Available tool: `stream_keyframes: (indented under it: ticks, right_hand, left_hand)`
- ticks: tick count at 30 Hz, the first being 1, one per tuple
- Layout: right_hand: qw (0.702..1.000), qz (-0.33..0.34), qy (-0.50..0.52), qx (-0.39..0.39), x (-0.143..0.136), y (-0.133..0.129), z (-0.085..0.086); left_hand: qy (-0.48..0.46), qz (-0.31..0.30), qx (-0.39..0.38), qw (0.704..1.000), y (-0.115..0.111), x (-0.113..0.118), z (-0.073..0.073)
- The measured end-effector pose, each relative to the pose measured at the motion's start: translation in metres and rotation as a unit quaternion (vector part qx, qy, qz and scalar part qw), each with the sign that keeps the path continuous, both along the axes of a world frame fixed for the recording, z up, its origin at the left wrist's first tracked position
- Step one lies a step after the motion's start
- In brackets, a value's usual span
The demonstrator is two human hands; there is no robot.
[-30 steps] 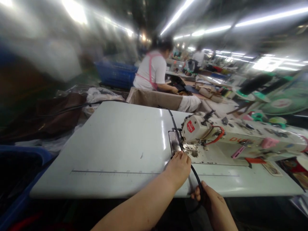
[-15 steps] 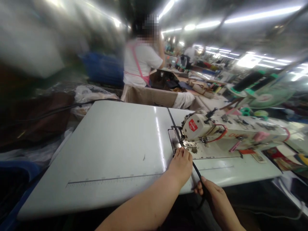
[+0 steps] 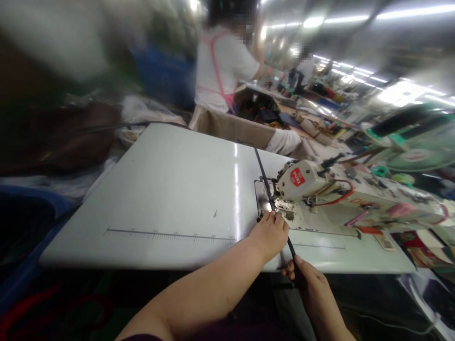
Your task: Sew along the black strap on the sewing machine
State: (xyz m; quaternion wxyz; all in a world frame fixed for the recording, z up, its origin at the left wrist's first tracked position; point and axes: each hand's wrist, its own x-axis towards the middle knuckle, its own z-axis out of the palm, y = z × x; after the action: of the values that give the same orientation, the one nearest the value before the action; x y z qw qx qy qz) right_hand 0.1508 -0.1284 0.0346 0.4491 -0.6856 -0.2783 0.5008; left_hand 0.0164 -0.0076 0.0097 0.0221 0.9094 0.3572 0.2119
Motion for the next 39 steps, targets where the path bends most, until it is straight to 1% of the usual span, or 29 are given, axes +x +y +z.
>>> stream_keyframes:
  ticks: [4,11,12,14,16,18,22,25,29,31,33,37,39]
  right_hand:
    - [1.000,0.016,0.006,0.005,0.002,0.000,0.000]
    - [0.996,0.053,0.073,0.021,-0.006,-0.002,0.019]
    - [0.996,0.059,0.067,0.026,-0.006,-0.002,0.021]
    - [0.996,0.078,0.024,0.036,-0.003,0.001,0.020]
    - [0.994,0.100,-0.023,0.041,0.002,0.007,0.017]
    - [0.991,0.116,-0.041,0.045,0.005,0.016,0.014]
    - [0.990,0.132,0.007,0.049,0.003,0.032,0.012]
    - [0.987,0.143,0.066,0.038,0.001,0.036,0.016]
    - [0.973,0.166,0.158,0.014,0.008,0.026,0.019]
    - [0.966,0.181,0.183,0.014,0.013,0.018,0.018]
    - [0.963,0.201,0.175,0.025,0.017,0.008,0.014]
    - [0.961,0.247,0.112,0.047,0.022,-0.006,0.002]
    - [0.957,0.267,0.099,0.052,0.024,-0.011,-0.003]
  left_hand:
    - [0.002,0.001,0.011,1.000,0.000,-0.002,0.001]
    - [0.004,0.003,0.036,0.999,0.001,-0.003,-0.004]
    - [0.005,0.004,0.041,0.999,0.001,-0.004,-0.005]
    - [0.010,0.010,0.047,0.999,0.001,-0.005,-0.004]
    - [0.014,0.011,0.046,0.999,0.001,-0.006,-0.003]
    - [0.017,0.009,0.035,0.999,0.001,-0.008,-0.001]
    - [0.023,0.011,0.005,1.000,0.003,-0.011,-0.002]
    - [0.022,0.019,-0.005,1.000,0.004,-0.012,-0.006]
    - [0.016,0.016,0.003,1.000,0.004,-0.016,-0.012]
    - [0.015,0.010,0.012,1.000,0.004,-0.018,-0.014]
    - [0.012,0.006,0.023,1.000,0.004,-0.019,-0.017]
    - [0.010,0.010,0.033,0.999,0.003,-0.021,-0.023]
    - [0.013,0.013,0.037,0.999,0.003,-0.021,-0.026]
